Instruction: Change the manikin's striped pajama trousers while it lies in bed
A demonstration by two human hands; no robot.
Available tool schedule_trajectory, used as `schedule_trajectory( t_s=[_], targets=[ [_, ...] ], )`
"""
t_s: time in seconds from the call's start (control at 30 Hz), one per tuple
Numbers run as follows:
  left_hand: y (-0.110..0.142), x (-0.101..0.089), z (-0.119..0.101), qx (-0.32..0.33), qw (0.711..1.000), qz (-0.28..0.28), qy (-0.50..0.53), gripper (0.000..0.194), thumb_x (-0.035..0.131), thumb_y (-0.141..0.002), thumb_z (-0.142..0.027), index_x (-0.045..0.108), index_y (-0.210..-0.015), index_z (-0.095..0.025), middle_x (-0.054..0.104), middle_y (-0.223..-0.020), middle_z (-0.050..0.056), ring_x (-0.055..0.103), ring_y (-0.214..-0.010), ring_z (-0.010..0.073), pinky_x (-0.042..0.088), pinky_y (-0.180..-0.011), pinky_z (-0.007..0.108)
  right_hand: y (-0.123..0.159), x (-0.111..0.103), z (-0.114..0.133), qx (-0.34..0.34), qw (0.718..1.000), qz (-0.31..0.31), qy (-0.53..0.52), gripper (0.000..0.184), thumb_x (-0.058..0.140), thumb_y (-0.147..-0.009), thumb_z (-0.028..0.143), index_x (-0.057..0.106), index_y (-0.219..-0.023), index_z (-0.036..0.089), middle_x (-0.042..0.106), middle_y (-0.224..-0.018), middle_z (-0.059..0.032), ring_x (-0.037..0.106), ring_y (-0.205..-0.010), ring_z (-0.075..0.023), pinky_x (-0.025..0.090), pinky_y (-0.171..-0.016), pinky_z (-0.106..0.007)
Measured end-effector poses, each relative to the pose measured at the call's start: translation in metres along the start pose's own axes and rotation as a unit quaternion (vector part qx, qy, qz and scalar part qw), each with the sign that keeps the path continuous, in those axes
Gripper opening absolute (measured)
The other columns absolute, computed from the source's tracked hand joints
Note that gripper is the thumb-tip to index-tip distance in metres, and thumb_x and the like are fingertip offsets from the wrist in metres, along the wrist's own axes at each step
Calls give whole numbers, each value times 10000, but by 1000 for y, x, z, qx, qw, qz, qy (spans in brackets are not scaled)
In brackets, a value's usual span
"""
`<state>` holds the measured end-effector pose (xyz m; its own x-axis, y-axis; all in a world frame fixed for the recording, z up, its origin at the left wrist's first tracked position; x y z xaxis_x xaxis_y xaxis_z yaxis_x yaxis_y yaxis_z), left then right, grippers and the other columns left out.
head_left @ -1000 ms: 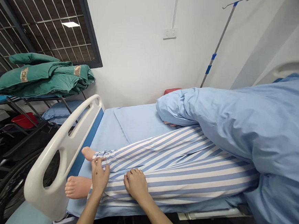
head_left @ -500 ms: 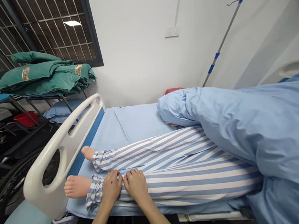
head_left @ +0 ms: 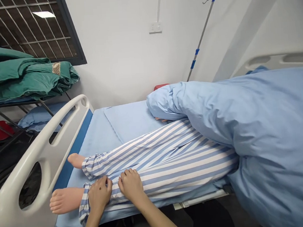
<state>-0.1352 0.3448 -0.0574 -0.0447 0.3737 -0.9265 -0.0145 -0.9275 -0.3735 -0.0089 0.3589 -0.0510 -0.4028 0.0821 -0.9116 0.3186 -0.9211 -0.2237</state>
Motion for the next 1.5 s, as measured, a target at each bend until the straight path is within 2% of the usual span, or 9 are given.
schedule_trajectory(
  t_s=[0.37,0.53,0.6,0.7,0.8,0.9,1.0,1.13,1.5],
  targets=[
    [-2,1,2,-23,999,11,26,276,387,-844,-267,642,-768,-195,673,-714,66,609,-710,236,393,-655,330,-2,-1,1,8,1000,7,14,249,432,-868,259,652,-856,142,639,-854,-96,552,-872,-224,376,-788,-354],
    [12,-26,8,-14,985,-72,154,224,414,-824,-246,585,-953,-179,653,-960,94,573,-954,246,418,-873,375,-1,-4,1,12,1000,3,12,247,437,-863,257,657,-858,147,646,-858,-95,563,-874,-222,383,-792,-349],
    [33,-41,24,-66,975,-124,175,229,415,-825,-272,548,-987,-177,608,-1034,117,531,-1037,267,384,-947,422,0,-5,1,12,1000,-1,11,247,436,-858,249,660,-857,144,648,-855,-96,566,-871,-222,386,-787,-346],
    [75,-46,64,-238,945,-153,163,320,446,-804,-379,497,-1030,-159,550,-1055,149,474,-1109,324,351,-977,505,0,-6,2,10,1000,-3,12,254,432,-854,241,663,-855,136,649,-852,-100,570,-868,-221,390,-782,-341],
    [108,-27,94,-383,896,-105,199,520,530,-711,-532,465,-1034,-129,537,-1012,159,471,-1100,362,377,-951,520,1,-7,2,13,1000,-7,12,256,435,-854,246,665,-857,133,650,-850,-100,572,-871,-218,392,-789,-339],
    [117,0,107,-455,852,-25,257,608,587,-615,-628,455,-967,-150,539,-943,130,555,-939,338,469,-809,463,1,-7,1,16,1000,-9,9,250,444,-851,245,667,-858,131,651,-848,-102,573,-873,-216,392,-799,-339],
    [115,19,116,-473,832,41,287,495,587,-615,-617,448,-850,-204,540,-796,57,580,-748,282,481,-667,410,0,-6,2,16,1000,-6,3,249,448,-850,245,667,-862,126,651,-857,-108,572,-882,-212,390,-808,-335],
    [113,28,131,-452,842,87,282,342,567,-645,-550,423,-709,-246,502,-594,-17,555,-634,240,445,-634,362,0,-8,2,16,1000,-10,9,258,437,-854,242,669,-856,128,652,-849,-102,574,-870,-212,396,-799,-338],
    [118,3,149,-477,831,11,286,326,592,-614,-509,461,-732,-234,593,-717,27,600,-763,261,478,-712,398,0,-9,3,6,1000,-14,15,246,444,-845,238,664,-856,128,649,-835,-99,576,-860,-219,403,-779,-344]
  ],
)
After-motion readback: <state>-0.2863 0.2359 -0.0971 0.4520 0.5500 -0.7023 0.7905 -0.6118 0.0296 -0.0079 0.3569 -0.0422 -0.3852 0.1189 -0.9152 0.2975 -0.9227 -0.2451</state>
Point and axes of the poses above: each hand's wrist, its own y-axis away from the middle knuckle, its own x-axis out of the palm, z = x × y, the point moved 10 cm from there along -y, towards the middle knuckle
